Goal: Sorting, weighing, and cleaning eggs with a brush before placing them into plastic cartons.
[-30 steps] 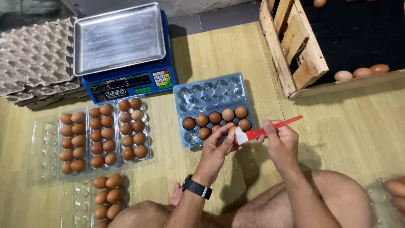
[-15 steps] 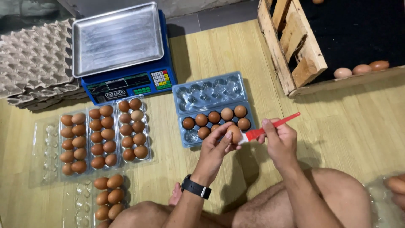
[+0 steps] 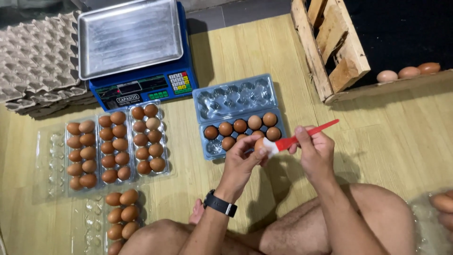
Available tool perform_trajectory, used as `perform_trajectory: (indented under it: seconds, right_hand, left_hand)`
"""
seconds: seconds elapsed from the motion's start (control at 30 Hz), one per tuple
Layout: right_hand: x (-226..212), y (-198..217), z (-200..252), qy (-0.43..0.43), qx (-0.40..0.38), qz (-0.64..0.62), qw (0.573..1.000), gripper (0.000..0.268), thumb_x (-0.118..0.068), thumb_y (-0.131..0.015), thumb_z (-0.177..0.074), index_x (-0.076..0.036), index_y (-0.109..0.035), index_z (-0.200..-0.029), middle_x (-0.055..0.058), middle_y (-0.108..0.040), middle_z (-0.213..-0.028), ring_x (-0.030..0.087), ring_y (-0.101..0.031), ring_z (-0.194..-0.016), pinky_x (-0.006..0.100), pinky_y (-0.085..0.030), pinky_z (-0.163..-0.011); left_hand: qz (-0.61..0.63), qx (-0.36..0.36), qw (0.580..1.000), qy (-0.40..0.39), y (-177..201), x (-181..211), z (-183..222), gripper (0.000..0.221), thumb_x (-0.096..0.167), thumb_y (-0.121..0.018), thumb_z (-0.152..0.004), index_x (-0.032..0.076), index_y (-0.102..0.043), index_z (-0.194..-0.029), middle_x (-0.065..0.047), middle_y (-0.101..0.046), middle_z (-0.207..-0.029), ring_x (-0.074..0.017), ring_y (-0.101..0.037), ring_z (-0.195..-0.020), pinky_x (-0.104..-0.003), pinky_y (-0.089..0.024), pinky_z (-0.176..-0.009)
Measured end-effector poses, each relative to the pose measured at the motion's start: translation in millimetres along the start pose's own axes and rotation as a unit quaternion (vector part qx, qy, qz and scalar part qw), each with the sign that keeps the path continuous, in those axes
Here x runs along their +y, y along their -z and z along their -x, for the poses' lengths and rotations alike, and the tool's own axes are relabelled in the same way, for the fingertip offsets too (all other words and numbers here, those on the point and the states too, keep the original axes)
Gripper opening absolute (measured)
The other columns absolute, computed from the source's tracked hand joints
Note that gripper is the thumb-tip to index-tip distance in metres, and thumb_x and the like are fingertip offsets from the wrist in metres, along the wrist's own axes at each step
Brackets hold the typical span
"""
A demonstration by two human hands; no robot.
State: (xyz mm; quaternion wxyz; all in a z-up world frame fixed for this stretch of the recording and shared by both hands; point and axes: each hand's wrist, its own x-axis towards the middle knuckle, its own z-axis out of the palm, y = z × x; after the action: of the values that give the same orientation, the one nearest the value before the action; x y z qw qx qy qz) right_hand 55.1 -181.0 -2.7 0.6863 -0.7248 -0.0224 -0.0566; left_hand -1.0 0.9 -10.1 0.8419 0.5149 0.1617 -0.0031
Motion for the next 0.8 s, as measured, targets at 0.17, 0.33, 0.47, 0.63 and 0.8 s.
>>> perform_trajectory:
  seconds: [0.17, 0.33, 0.47, 0.63, 0.8]
  right_hand:
    - [-3.0, 1.7, 1.8, -0.008, -0.026, -0.008, 1.0, 0.034, -0.024, -0.062, -0.114, -0.003, -0.072, -0.09, 0.016, -0.067, -0.061, 0.021, -0.068, -0.061, 0.033, -0.055, -0.075]
    - [2.7, 0.5, 1.3, -0.01, -0.037, -0.008, 0.999, 0.032, -0.02, -0.063, -0.112, -0.003, -0.071, -0.087, 0.013, -0.065, -0.058, 0.018, -0.065, -0.058, 0.03, -0.053, -0.072]
    - [-8.7, -0.9, -3.1, -0.003, -0.01, 0.004, 1.0, 0.033, -0.024, -0.061, -0.116, -0.004, -0.072, -0.092, 0.013, -0.069, -0.065, 0.019, -0.067, -0.064, 0.033, -0.055, -0.078]
    - [7.6, 4.6, -1.2, 0.007, -0.026, 0.005, 1.0, 0.032, -0.023, -0.065, -0.112, -0.003, -0.072, -0.089, 0.013, -0.067, -0.06, 0.018, -0.066, -0.06, 0.03, -0.053, -0.075]
    - [-5.2, 1.1, 1.0, 0.03, -0.004, 0.023, 0.999, 0.033, -0.025, -0.062, -0.115, -0.003, -0.071, -0.092, 0.015, -0.071, -0.066, 0.02, -0.071, -0.067, 0.032, -0.056, -0.079]
  left_hand:
    - [0.049, 0.003, 0.998, 0.049, -0.4, -2.0, -0.7, 0.058, 0.007, -0.089, -0.086, -0.002, -0.068, -0.139, -0.017, -0.066, -0.117, -0.024, -0.074, -0.081, -0.041, -0.072, -0.065]
    - [0.039, 0.006, 0.998, 0.042, -8.9, 13.0, 3.2, 0.055, 0.004, -0.084, -0.09, -0.003, -0.068, -0.142, -0.014, -0.064, -0.117, -0.0228, -0.074, -0.086, -0.043, -0.073, -0.072]
    - [0.112, -0.013, 0.992, 0.056, -4.8, 5.8, -0.5, 0.047, 0.019, -0.064, -0.108, 0.002, -0.06, -0.151, -0.017, -0.072, -0.092, -0.0246, -0.076, -0.087, -0.048, -0.069, -0.093]
    - [0.09, 0.003, 0.994, 0.064, -10.1, 19.2, 3.4, 0.046, 0.01, -0.065, -0.105, 0.0, -0.062, -0.15, -0.018, -0.077, -0.115, -0.022, -0.076, -0.097, -0.046, -0.068, -0.094]
    - [0.088, 0.002, 0.995, 0.049, -8.4, 13.5, 7.8, 0.056, 0.004, -0.078, -0.096, -0.005, -0.061, -0.149, -0.021, -0.07, -0.116, -0.028, -0.074, -0.09, -0.056, -0.069, -0.089]
